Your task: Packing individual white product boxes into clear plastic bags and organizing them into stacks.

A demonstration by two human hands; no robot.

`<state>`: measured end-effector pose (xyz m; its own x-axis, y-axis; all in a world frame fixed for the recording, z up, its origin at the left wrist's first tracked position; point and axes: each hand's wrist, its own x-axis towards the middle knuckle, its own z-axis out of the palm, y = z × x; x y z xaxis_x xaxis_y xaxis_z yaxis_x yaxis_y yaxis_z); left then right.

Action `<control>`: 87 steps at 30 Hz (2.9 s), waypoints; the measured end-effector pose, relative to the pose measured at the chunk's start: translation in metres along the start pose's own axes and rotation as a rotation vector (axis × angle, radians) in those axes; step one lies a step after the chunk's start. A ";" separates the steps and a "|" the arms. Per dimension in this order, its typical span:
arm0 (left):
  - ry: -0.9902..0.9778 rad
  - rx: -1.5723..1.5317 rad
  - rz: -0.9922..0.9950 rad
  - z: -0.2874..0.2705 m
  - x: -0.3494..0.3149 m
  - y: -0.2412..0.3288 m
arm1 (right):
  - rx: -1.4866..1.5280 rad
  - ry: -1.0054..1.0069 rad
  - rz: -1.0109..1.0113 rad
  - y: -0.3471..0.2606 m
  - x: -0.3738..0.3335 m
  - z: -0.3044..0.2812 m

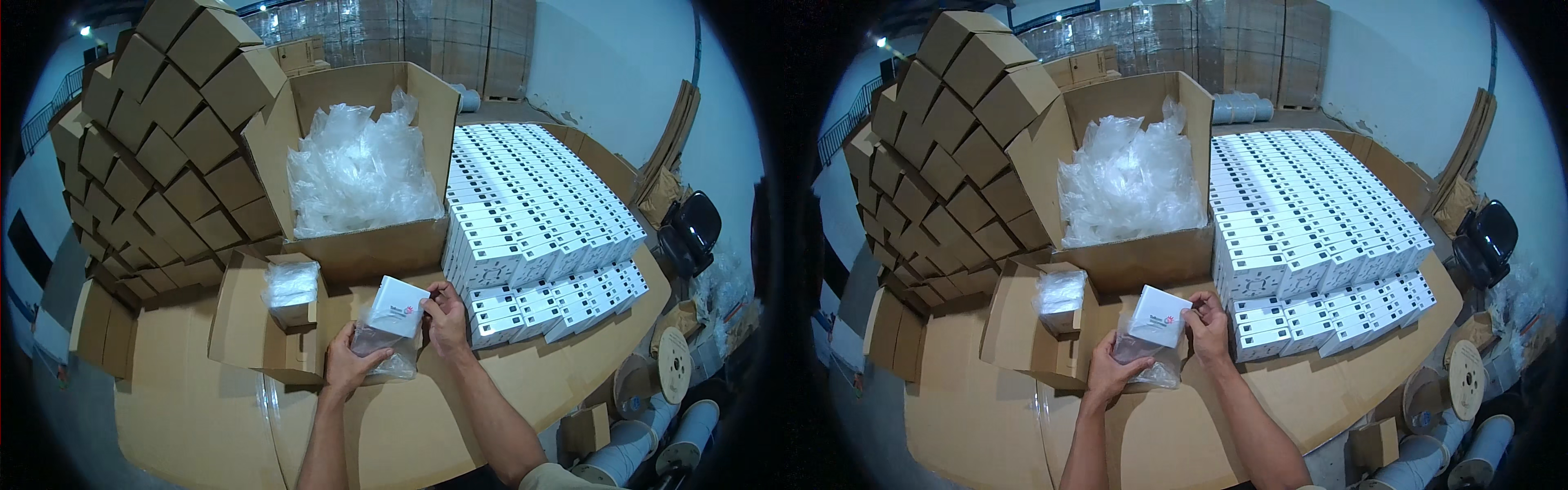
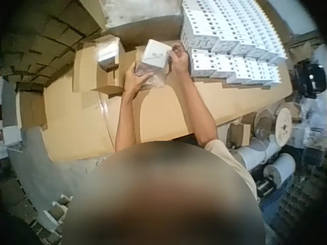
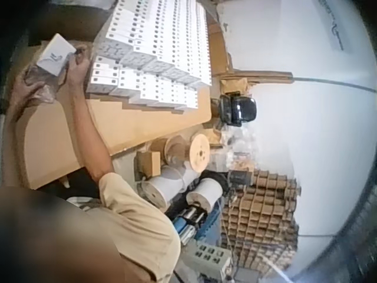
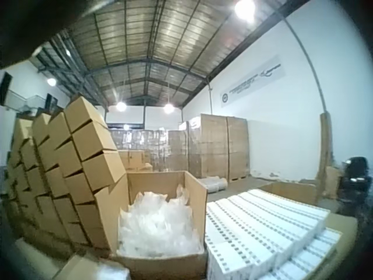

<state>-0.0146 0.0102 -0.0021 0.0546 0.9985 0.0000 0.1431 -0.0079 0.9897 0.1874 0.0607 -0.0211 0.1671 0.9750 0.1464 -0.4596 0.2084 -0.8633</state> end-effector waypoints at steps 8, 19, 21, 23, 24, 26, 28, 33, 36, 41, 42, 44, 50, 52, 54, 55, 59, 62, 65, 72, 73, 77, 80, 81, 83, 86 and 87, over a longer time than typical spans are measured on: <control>-0.018 -0.109 0.057 0.004 0.001 -0.002 | -0.042 -0.045 0.090 -0.005 -0.006 0.008; 0.115 -0.208 -0.025 0.015 0.007 -0.006 | -0.056 -0.061 0.097 -0.005 -0.007 0.009; 0.180 -0.230 -0.057 0.020 0.008 -0.008 | 0.026 -0.032 0.140 -0.009 -0.012 0.015; 0.258 -0.291 -0.034 0.021 0.011 -0.017 | -0.120 -0.132 0.269 -0.009 -0.016 0.018; 0.249 -0.292 -0.035 0.023 0.012 -0.016 | -0.121 -0.123 0.267 -0.009 -0.016 0.015; 0.237 -0.299 -0.013 0.027 0.013 -0.012 | -0.233 -0.227 0.221 -0.007 -0.016 0.009; 0.218 -0.296 -0.016 0.027 0.013 -0.008 | -0.254 -0.209 0.231 -0.014 -0.016 0.009; 0.194 -0.297 0.035 0.027 0.014 -0.006 | -0.246 -0.215 0.225 -0.016 -0.015 0.009; 0.206 -0.284 0.034 0.027 0.015 -0.007 | -0.231 -0.227 0.169 -0.010 -0.014 0.006; 0.225 -0.236 0.082 0.025 0.017 -0.015 | -0.257 -0.199 0.163 -0.005 -0.014 0.007; 0.226 -0.236 0.080 0.025 0.017 -0.014 | -0.258 -0.199 0.165 -0.006 -0.015 0.009; 0.264 -0.197 0.051 0.027 0.015 -0.010 | -0.245 -0.138 0.179 -0.010 -0.018 0.015; 0.291 -0.172 0.136 0.027 0.015 -0.005 | -0.162 -0.028 0.169 -0.005 -0.020 0.021; 0.268 -0.154 0.118 0.030 0.011 0.006 | -0.161 -0.041 0.139 0.001 -0.019 0.015; 0.248 -0.134 0.101 0.030 0.010 0.011 | -0.158 -0.057 0.110 0.001 -0.019 0.014; 0.228 -0.136 0.083 0.028 0.009 0.010 | -0.133 -0.067 0.113 -0.002 -0.019 0.015; 0.200 -0.196 0.151 0.021 0.011 0.011 | -0.079 -0.121 0.073 -0.012 -0.017 0.018; 0.165 -0.214 0.184 0.019 0.009 0.015 | -0.088 -0.153 0.019 -0.021 -0.018 0.018; 0.123 -0.276 0.235 0.020 0.008 0.013 | -0.006 -0.185 0.046 -0.029 -0.019 0.015; 0.114 -0.369 0.244 0.016 0.013 -0.001 | 0.055 -0.216 0.044 -0.031 -0.024 0.019; 0.106 -0.326 0.247 0.015 0.013 0.001 | 0.064 -0.217 0.055 -0.028 -0.022 0.017; 0.051 -0.450 0.269 0.021 0.005 0.025 | 0.158 -0.236 0.069 -0.032 -0.023 0.018; 0.024 -0.407 0.170 0.024 -0.002 0.039 | -0.104 -0.336 0.122 -0.041 -0.024 0.012; 0.025 -0.406 0.170 0.023 -0.001 0.035 | -0.102 -0.337 0.123 -0.041 -0.024 0.012; 0.053 -0.282 0.100 0.019 0.004 0.021 | -0.263 -0.370 0.169 -0.038 -0.022 0.009; 0.026 -0.352 0.106 0.021 0.007 0.016 | -0.235 -0.389 0.140 -0.034 -0.020 0.005; 0.026 -0.352 0.101 0.020 0.007 0.016 | -0.235 -0.387 0.144 -0.033 -0.019 0.003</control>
<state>0.0082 0.0158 0.0107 0.0250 0.9947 0.0999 -0.2113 -0.0925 0.9730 0.1966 0.0354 0.0062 -0.2421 0.9589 0.1481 -0.2371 0.0895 -0.9674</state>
